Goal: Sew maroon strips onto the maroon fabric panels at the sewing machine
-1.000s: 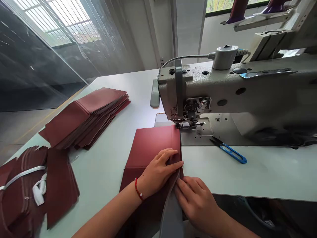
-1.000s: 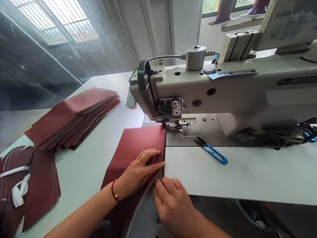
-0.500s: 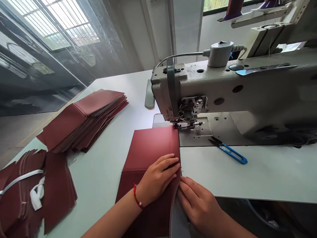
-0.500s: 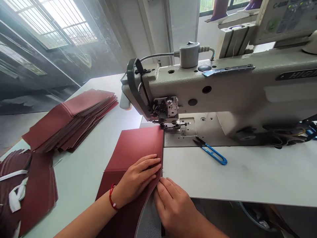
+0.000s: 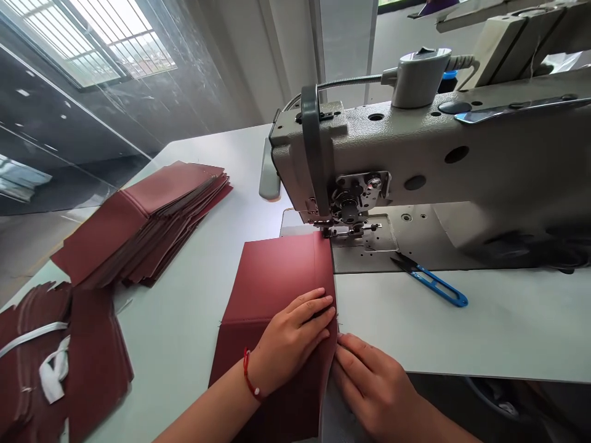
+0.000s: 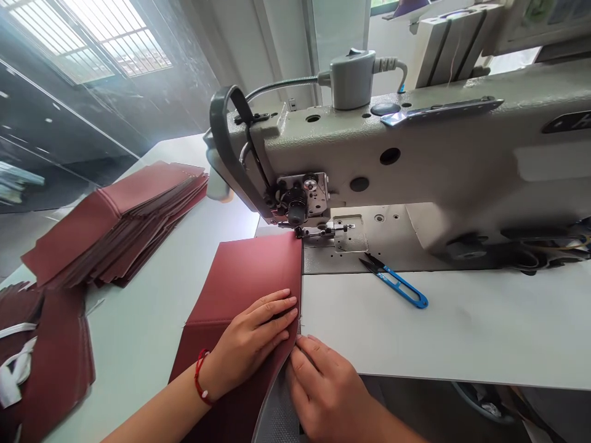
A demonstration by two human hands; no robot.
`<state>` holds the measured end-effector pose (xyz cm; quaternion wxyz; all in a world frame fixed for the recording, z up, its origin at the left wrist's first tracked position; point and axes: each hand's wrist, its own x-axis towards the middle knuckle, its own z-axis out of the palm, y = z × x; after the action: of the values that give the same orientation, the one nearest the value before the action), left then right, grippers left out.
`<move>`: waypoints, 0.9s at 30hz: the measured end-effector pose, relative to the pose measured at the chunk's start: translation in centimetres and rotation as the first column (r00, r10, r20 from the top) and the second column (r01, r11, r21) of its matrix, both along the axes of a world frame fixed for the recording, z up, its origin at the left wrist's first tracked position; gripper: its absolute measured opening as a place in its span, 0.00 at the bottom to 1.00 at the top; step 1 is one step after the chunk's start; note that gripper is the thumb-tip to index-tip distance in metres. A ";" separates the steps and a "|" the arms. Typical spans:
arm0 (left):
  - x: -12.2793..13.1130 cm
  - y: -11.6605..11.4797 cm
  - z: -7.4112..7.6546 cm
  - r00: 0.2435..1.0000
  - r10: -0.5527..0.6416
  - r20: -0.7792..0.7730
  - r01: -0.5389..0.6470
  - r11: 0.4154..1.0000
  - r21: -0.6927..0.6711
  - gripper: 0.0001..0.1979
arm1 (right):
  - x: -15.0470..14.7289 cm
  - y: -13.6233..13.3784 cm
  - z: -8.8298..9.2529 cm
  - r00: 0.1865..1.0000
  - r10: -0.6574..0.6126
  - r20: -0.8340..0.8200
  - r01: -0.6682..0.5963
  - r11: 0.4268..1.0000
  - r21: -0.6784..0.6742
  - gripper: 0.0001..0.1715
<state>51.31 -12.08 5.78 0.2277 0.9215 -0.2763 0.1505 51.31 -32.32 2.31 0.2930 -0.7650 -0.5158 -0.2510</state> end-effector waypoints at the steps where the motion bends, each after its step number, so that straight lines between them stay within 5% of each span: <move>1: 0.0 0.0 0.0 1.000 -0.002 0.006 0.002 1.000 0.001 0.14 | 0.0 0.0 0.0 1.000 0.002 0.001 -0.002 1.000 0.004 0.17; 15: 0.3 -0.2 0.3 1.000 -0.016 0.020 0.015 0.998 0.062 0.13 | 0.0 -0.1 0.2 0.999 0.018 -0.026 -0.018 1.000 0.012 0.18; 22: 0.3 -0.7 0.7 1.000 0.003 -0.003 -0.002 0.986 0.166 0.12 | 2.2 -1.4 2.8 0.956 0.073 -0.283 -0.065 0.997 0.035 0.23; 27: 0.1 -0.9 0.5 0.998 0.051 -0.025 -0.049 0.995 0.091 0.10 | 3.1 -0.9 2.5 0.985 0.042 -0.167 -0.057 0.995 -0.083 0.22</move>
<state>51.37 -13.00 6.31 0.1855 0.9395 -0.2566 0.1310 54.45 -33.23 4.86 0.3068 -0.7821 -0.5192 -0.1567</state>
